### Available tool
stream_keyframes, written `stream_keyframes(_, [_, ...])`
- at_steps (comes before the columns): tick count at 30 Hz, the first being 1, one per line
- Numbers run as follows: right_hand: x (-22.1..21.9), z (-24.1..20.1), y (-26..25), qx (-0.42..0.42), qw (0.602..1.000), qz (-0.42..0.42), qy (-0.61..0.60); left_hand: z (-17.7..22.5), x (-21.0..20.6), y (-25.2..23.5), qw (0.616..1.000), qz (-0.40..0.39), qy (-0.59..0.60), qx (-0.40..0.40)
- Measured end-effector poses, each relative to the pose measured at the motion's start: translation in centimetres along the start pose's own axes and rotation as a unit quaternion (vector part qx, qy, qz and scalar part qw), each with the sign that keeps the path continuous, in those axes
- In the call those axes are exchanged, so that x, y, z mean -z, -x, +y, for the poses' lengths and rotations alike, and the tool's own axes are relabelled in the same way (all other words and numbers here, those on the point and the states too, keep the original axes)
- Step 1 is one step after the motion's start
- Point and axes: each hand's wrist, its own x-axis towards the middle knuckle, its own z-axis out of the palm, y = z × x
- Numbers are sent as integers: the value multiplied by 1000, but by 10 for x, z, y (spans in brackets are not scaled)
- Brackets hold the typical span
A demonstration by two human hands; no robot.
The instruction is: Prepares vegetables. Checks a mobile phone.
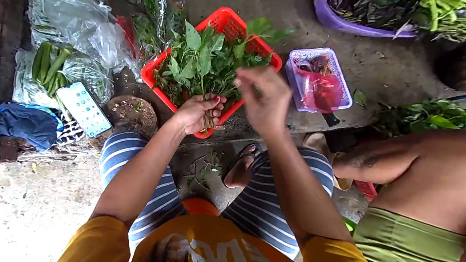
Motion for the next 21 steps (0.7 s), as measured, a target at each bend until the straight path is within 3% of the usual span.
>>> stream_keyframes(4, [-26, 1, 31, 86, 985, -124, 79, 0, -1, 2, 998, 34, 38, -43])
stream_keyframes(9, [-27, 5, 46, 109, 978, -134, 121, -3, 7, 3, 997, -20, 50, -55])
stream_keyframes(12, [-26, 7, 47, 100, 978, -154, 95, 0, 5, 6, 998, 11, 11, -56])
stream_keyframes(15, [-12, 13, 36, 5, 984, -171, 51, 16, 13, 14, 992, 68, 13, -104])
stream_keyframes(18, [-3, 30, 27, -113, 985, -123, 44, 33, 29, 18, 976, 121, 76, -162])
stream_keyframes(21, [-18, 39, 28, -217, 964, -149, 30, 37, 37, 17, 973, 100, 134, -161])
